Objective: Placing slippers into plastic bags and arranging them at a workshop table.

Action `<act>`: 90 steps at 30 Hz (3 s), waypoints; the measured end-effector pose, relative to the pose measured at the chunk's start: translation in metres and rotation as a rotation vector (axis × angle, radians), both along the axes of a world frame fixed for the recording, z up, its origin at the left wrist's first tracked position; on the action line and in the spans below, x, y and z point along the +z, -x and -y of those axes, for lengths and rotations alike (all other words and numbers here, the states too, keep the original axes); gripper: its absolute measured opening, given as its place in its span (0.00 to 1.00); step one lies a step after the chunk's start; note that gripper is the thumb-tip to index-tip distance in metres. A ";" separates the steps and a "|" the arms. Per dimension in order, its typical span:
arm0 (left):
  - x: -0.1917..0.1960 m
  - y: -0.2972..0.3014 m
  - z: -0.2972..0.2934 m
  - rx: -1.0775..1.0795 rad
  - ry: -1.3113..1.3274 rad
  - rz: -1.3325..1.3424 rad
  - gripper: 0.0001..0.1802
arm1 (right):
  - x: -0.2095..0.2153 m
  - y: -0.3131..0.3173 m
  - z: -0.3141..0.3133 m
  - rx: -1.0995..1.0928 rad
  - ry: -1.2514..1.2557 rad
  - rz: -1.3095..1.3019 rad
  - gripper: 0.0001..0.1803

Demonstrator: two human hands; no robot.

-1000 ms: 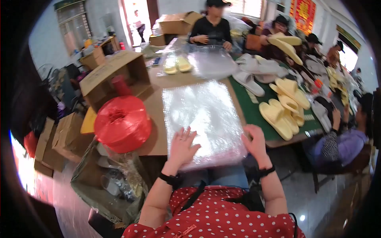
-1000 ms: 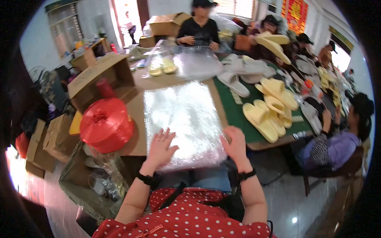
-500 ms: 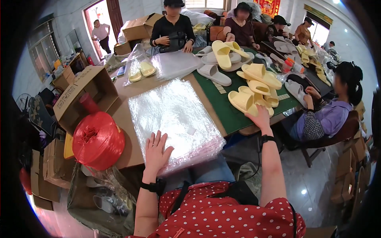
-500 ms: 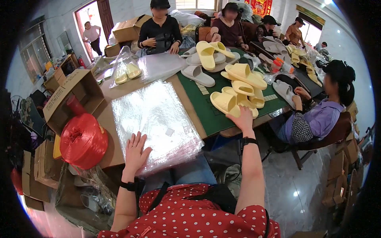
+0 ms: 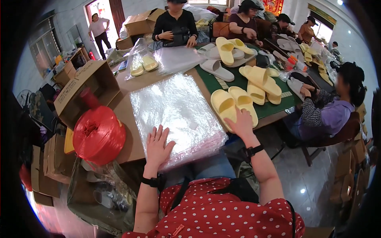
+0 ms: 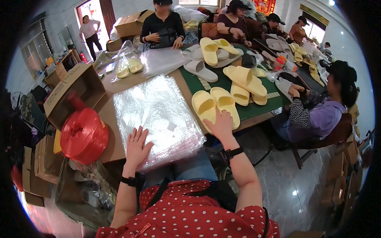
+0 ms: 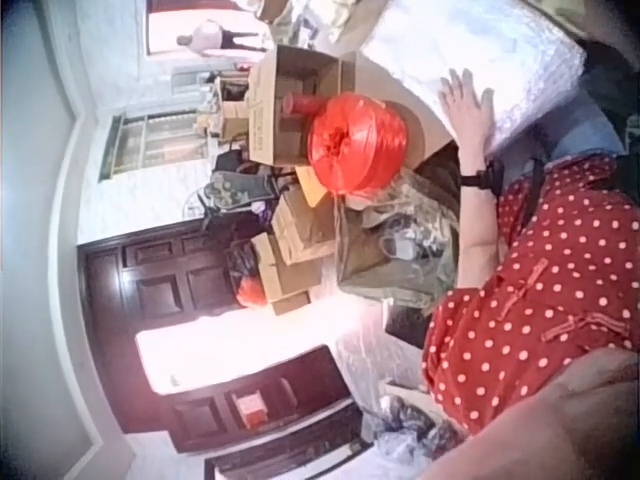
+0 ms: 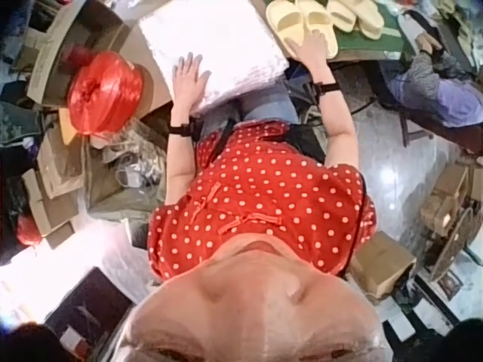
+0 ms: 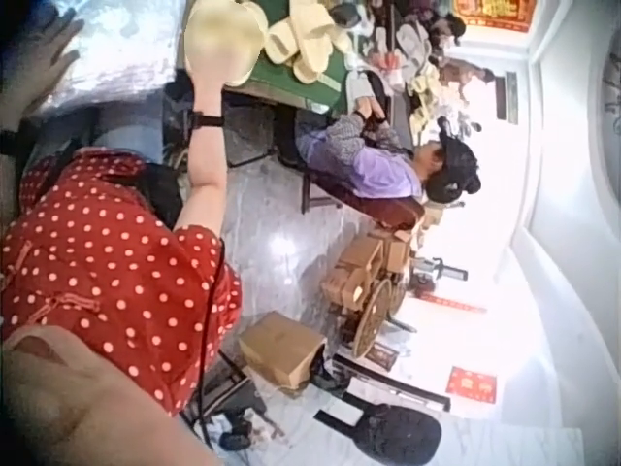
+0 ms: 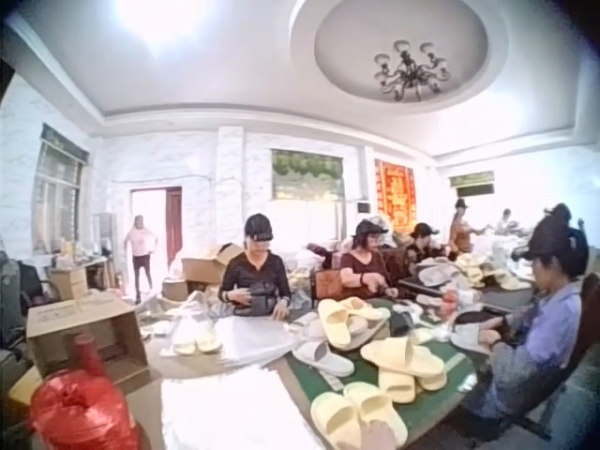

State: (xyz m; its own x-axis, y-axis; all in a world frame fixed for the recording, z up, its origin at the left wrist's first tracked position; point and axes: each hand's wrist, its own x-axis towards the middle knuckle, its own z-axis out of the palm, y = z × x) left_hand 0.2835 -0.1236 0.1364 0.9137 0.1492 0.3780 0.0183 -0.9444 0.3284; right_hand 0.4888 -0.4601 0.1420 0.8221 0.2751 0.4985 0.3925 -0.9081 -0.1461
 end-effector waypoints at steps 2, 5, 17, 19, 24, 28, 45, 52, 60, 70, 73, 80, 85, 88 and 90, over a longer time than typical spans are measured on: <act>0.001 0.001 0.001 0.009 0.009 0.002 0.33 | -0.004 -0.019 0.007 0.018 -0.052 -0.055 0.45; 0.003 0.002 0.002 0.016 -0.009 -0.042 0.34 | -0.008 -0.054 0.026 0.109 -0.129 -0.043 0.38; -0.013 0.001 -0.001 0.019 -0.023 0.016 0.34 | -0.004 -0.068 0.012 0.044 -0.155 -0.140 0.27; -0.014 0.000 -0.001 0.021 -0.025 0.019 0.34 | -0.003 -0.068 0.008 0.011 -0.139 -0.104 0.27; -0.009 0.001 0.001 0.016 -0.031 0.013 0.35 | 0.001 -0.072 0.001 -0.055 -0.094 -0.131 0.27; -0.009 0.000 0.002 0.019 -0.039 0.027 0.34 | -0.006 -0.076 0.007 0.020 -0.266 -0.099 0.24; -0.008 0.000 0.001 0.032 -0.017 -0.024 0.35 | 0.048 0.050 -0.112 0.426 -0.528 -0.247 0.15; -0.013 -0.001 0.002 0.043 -0.044 0.033 0.35 | 0.020 0.080 -0.152 0.388 -0.212 -0.207 0.22; -0.010 0.001 0.005 0.039 -0.003 0.025 0.34 | 0.012 0.055 -0.133 0.279 -0.229 -0.156 0.20; 0.016 0.009 -0.003 -0.031 0.019 -0.143 0.52 | 0.017 0.052 -0.028 0.069 -0.546 -0.103 0.24; 0.040 0.013 -0.004 -0.094 0.065 -0.151 0.51 | 0.019 0.063 0.001 0.028 -0.614 -0.069 0.25; 0.033 0.028 0.013 -0.219 0.112 -0.068 0.35 | 0.030 0.092 0.025 0.057 -0.875 -0.159 0.17; 0.022 0.021 0.017 -0.190 0.134 0.025 0.20 | 0.036 0.106 0.014 0.121 -1.020 -0.207 0.14; 0.030 0.014 0.022 -0.109 0.268 0.056 0.16 | 0.036 0.111 0.009 0.163 -1.022 -0.192 0.13; 0.039 0.009 0.025 -0.023 0.410 0.027 0.14 | 0.036 0.114 0.007 0.177 -1.036 -0.195 0.13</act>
State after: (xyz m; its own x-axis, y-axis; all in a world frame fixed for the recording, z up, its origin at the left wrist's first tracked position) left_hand 0.2744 -0.1488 0.1754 0.9091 0.2720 0.3156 -0.0151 -0.7355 0.6773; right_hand 0.3746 -0.4670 0.1781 0.9027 -0.0837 0.4220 0.3933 -0.2372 -0.8883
